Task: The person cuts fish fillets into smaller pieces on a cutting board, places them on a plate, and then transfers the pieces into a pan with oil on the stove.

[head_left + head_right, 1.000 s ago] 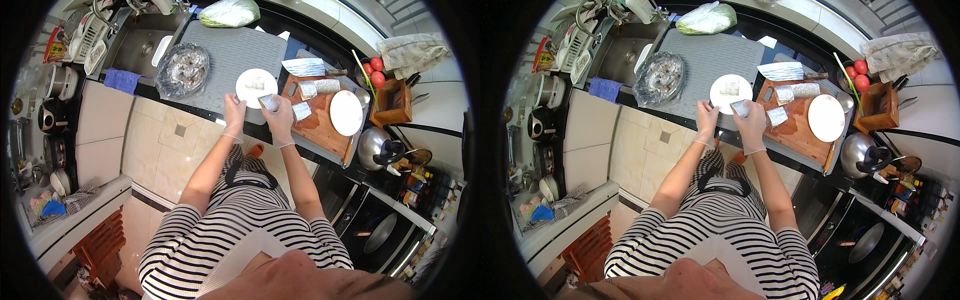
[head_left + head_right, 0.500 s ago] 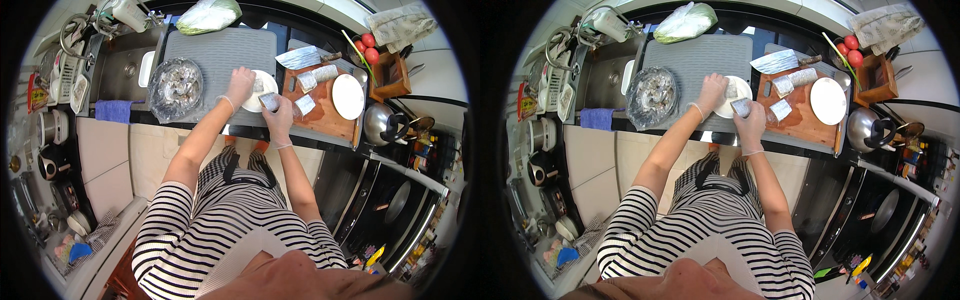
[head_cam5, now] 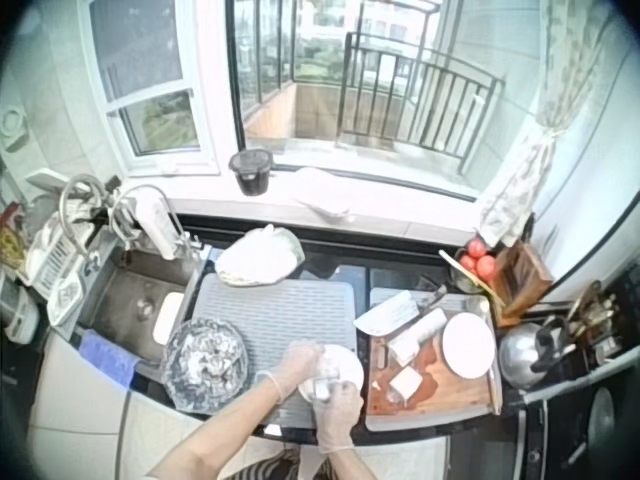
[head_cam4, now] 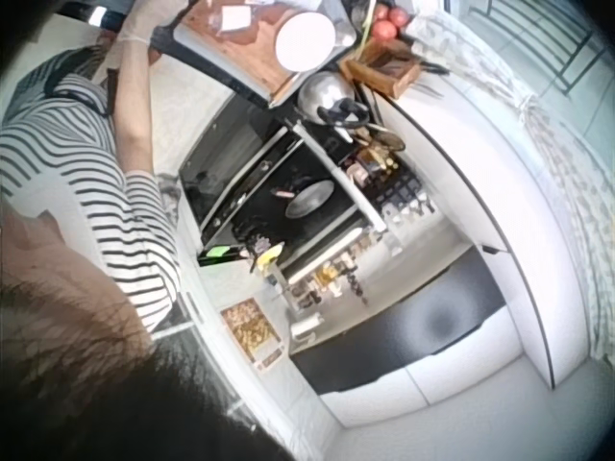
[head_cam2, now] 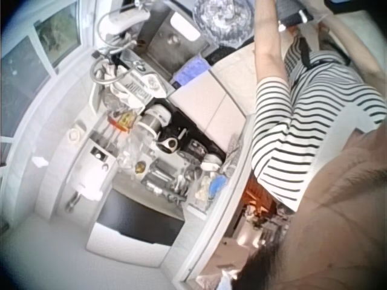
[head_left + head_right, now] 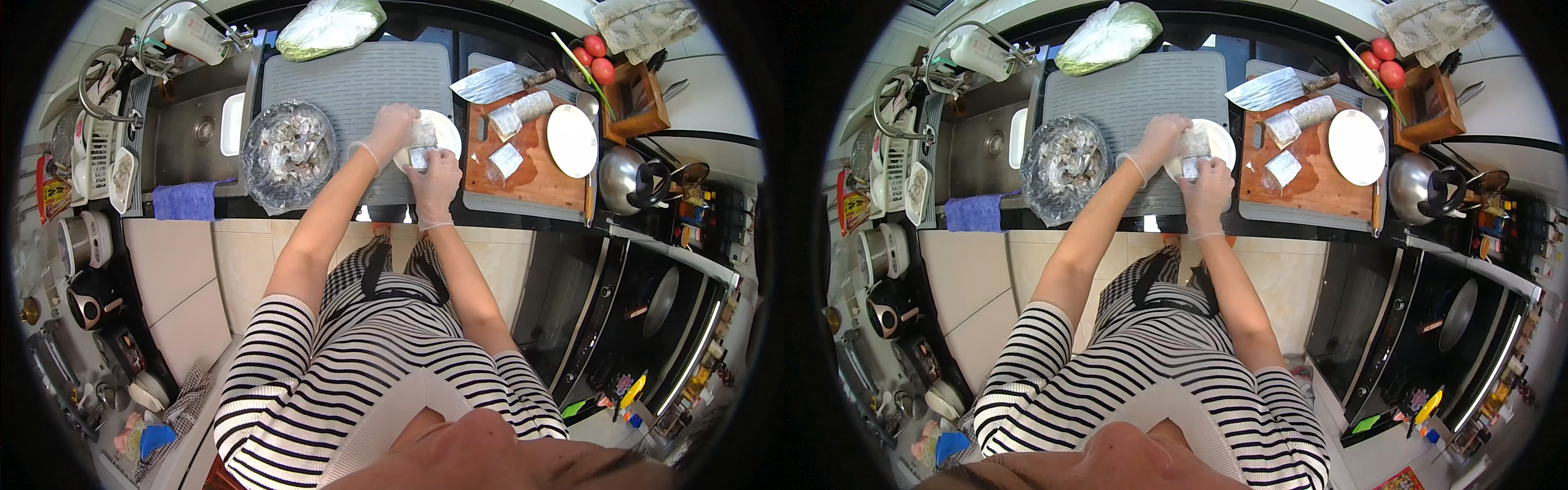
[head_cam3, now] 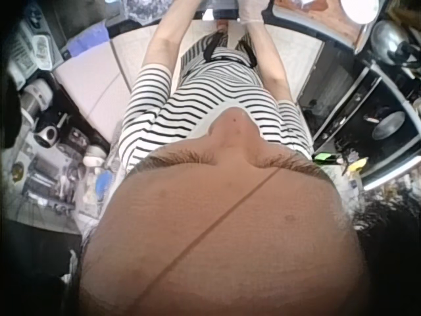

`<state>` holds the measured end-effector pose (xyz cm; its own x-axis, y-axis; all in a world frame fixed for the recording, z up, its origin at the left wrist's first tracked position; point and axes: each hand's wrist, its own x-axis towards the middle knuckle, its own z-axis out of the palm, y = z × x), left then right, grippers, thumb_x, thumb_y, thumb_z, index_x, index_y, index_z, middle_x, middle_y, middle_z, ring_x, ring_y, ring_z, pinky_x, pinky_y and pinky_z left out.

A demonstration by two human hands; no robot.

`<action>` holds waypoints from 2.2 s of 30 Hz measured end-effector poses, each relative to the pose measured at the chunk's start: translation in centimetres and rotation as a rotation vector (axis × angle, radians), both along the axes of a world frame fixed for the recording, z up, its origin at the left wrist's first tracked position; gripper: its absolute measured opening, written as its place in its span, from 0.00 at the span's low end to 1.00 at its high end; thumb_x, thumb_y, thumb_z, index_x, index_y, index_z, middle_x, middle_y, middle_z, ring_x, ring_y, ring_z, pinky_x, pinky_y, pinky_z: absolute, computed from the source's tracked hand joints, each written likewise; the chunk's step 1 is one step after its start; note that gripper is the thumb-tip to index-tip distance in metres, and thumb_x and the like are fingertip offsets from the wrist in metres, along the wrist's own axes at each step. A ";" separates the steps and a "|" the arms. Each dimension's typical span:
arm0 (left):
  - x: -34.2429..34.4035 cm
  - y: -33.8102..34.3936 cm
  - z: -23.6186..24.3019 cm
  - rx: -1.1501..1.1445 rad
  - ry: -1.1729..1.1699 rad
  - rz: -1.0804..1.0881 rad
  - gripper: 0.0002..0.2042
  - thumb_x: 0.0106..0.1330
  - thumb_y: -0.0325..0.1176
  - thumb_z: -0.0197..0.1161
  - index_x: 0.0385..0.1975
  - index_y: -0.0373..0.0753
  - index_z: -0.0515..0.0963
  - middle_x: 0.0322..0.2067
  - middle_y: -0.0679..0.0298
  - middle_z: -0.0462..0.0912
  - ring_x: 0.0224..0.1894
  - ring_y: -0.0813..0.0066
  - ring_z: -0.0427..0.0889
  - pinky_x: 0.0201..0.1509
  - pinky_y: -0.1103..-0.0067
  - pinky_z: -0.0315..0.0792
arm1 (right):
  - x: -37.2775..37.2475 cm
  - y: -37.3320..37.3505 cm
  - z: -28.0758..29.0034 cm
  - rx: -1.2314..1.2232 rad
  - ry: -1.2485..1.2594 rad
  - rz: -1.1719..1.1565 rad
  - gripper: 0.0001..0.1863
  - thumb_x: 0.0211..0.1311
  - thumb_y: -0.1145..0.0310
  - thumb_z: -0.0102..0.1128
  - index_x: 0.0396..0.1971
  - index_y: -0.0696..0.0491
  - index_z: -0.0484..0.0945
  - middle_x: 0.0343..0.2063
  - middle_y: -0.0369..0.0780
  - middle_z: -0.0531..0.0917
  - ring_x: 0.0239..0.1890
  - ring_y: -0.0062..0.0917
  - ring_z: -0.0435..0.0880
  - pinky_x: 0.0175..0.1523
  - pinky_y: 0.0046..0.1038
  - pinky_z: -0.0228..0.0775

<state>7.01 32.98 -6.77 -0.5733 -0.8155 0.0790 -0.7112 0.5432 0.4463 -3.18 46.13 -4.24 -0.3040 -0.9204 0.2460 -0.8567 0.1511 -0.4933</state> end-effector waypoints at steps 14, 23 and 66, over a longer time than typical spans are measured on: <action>-0.2 1.6 0.4 -0.151 0.008 0.022 0.11 0.47 0.31 0.65 0.33 0.44 0.81 0.31 0.63 0.81 0.40 0.64 0.79 0.45 0.69 0.69 | -0.2 -0.3 0.6 0.116 0.000 0.039 0.18 0.39 0.63 0.75 0.32 0.54 0.84 0.37 0.42 0.78 0.43 0.35 0.75 0.46 0.37 0.65; -2.8 1.4 0.1 -0.292 -0.354 0.002 0.10 0.50 0.32 0.62 0.34 0.43 0.80 0.31 0.64 0.80 0.40 0.67 0.78 0.44 0.70 0.67 | 0.2 -0.8 0.3 0.122 0.019 -0.005 0.19 0.35 0.64 0.76 0.29 0.55 0.81 0.34 0.42 0.77 0.40 0.37 0.76 0.45 0.37 0.67; 2.4 1.9 3.8 0.584 0.456 0.535 0.18 0.43 0.35 0.73 0.32 0.39 0.74 0.29 0.64 0.82 0.31 0.77 0.79 0.37 0.79 0.72 | -4.9 -4.2 -0.9 0.271 -0.845 -0.091 0.18 0.55 0.56 0.63 0.38 0.55 0.78 0.39 0.41 0.80 0.41 0.28 0.79 0.45 0.28 0.71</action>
<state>9.40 34.86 -2.98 -0.1214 -0.9449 -0.3040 -0.4906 -0.2092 0.8459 -8.09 41.92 -5.16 -0.3596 -0.8780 -0.3159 -0.2026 0.4039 -0.8921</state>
